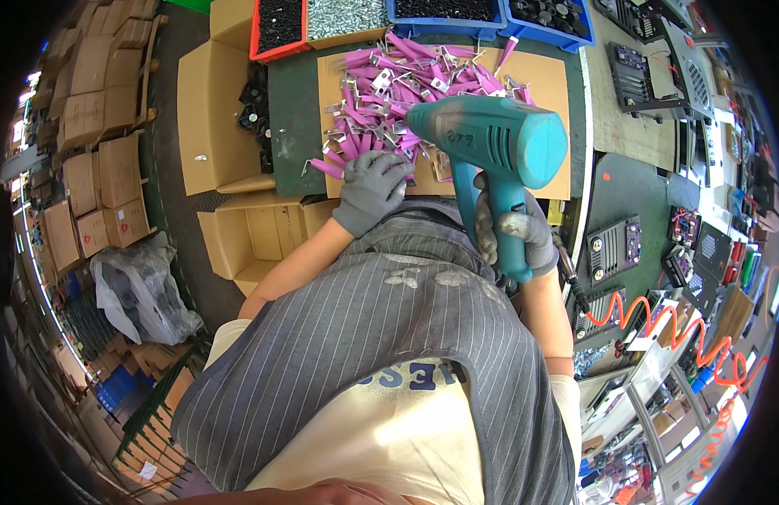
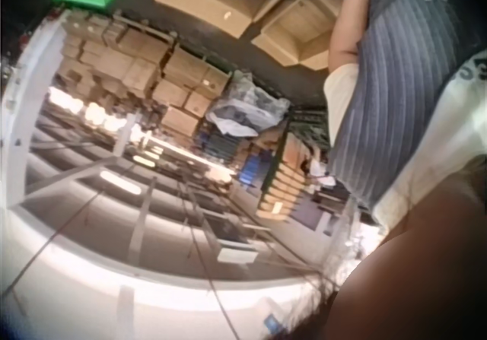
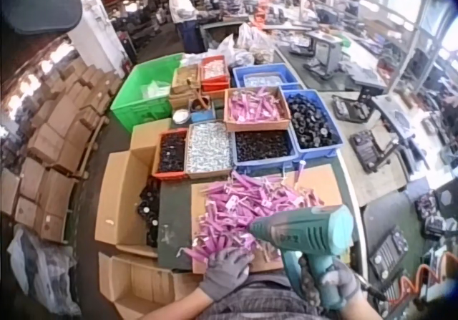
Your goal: The person is using a heat gun to apply heat to small purple components.
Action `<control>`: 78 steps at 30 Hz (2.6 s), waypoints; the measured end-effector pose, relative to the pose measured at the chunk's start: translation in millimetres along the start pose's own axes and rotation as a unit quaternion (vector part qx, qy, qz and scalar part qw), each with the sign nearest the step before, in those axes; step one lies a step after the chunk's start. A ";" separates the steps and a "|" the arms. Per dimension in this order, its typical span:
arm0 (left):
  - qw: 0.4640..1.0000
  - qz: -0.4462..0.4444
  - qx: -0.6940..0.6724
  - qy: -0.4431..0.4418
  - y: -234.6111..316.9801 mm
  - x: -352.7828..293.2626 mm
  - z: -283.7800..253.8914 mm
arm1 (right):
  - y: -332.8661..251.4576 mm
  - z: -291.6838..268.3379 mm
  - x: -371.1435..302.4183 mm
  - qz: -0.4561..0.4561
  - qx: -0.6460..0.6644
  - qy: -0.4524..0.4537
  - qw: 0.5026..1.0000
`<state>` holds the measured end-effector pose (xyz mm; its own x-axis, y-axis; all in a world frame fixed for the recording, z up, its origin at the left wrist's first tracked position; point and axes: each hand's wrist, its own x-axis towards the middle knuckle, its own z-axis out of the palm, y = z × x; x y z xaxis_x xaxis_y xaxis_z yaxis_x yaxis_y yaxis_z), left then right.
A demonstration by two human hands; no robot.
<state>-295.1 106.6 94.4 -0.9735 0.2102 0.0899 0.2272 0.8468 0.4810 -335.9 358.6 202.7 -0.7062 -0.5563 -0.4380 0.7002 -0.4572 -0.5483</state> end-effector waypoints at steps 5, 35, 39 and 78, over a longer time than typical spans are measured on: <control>1.000 -0.010 0.009 -0.005 -4.5 -5.5 -5.3 | 0.8 3.4 6.0 0.002 -0.003 -0.002 1.000; 0.999 -0.028 -0.011 -0.010 -19.4 -16.5 -6.6 | 15.7 -3.6 -12.5 -0.028 0.017 0.043 0.999; 1.000 -0.025 -0.011 -0.015 -17.6 -16.9 -6.7 | 18.0 -5.7 -15.2 -0.033 0.027 0.038 0.998; 0.998 0.029 0.005 -0.049 1.2 3.1 -2.2 | 8.0 -47.8 -40.1 -0.131 0.051 0.106 0.984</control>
<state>-297.9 107.2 97.2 -0.9516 0.3056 0.0316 0.2842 0.8364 0.4686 -307.0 410.4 181.8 -0.8624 -0.2581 -0.4356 0.4904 -0.6394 -0.5922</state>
